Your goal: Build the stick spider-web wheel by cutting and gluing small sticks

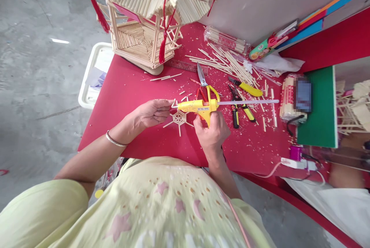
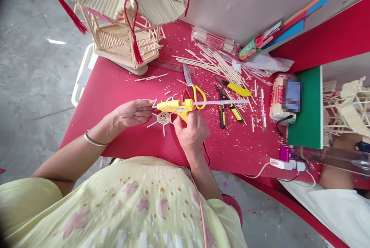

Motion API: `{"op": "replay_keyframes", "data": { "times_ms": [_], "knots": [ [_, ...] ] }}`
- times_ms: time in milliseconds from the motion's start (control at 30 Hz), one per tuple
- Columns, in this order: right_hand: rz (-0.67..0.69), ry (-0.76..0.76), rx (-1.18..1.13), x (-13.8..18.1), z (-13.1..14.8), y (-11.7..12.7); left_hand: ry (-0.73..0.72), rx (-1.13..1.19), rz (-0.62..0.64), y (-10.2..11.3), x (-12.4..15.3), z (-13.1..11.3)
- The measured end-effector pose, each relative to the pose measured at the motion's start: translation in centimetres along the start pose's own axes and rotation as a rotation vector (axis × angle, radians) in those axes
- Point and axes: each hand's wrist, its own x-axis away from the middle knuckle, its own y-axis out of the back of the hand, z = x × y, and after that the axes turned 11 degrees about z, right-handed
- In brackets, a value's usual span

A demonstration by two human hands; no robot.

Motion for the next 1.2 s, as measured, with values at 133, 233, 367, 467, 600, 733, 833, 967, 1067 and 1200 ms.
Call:
{"op": "replay_keyframes", "data": {
  "times_ms": [133, 233, 367, 467, 600, 733, 833, 967, 1067, 1200],
  "knots": [
    [0.004, 0.001, -0.021, -0.02, 0.04, -0.01, 0.002, 0.002, -0.004, -0.07, 0.06, -0.05],
    [0.000, -0.001, -0.015, -0.02, 0.03, -0.02, 0.001, 0.001, -0.005, -0.10, 0.12, -0.09],
    [0.003, -0.011, -0.019, 0.01, -0.01, -0.13, -0.002, -0.007, -0.001, -0.11, 0.16, -0.12],
    [-0.006, -0.012, -0.050, -0.03, -0.09, -0.23, -0.002, -0.032, 0.018, -0.07, 0.16, -0.07],
    [-0.016, -0.053, -0.025, -0.15, -0.36, -0.28, -0.019, -0.089, 0.056, 0.02, 0.16, 0.12],
    [0.000, -0.081, -0.028, -0.25, -0.64, -0.29, -0.062, -0.158, 0.082, 0.07, 0.21, 0.40],
    [-0.017, -0.081, -0.017, -0.33, -0.72, -0.33, -0.081, -0.210, 0.071, 0.11, 0.28, 0.57],
    [-0.019, -0.072, -0.019, -0.43, -0.72, -0.38, -0.090, -0.252, 0.077, 0.18, 0.33, 0.63],
    [-0.013, -0.070, -0.019, -0.44, -0.76, -0.38, -0.099, -0.264, 0.088, 0.27, 0.29, 0.60],
    [-0.018, -0.060, -0.016, -0.36, -0.82, -0.35, -0.107, -0.271, 0.090, 0.38, 0.23, 0.63]
  ]
}}
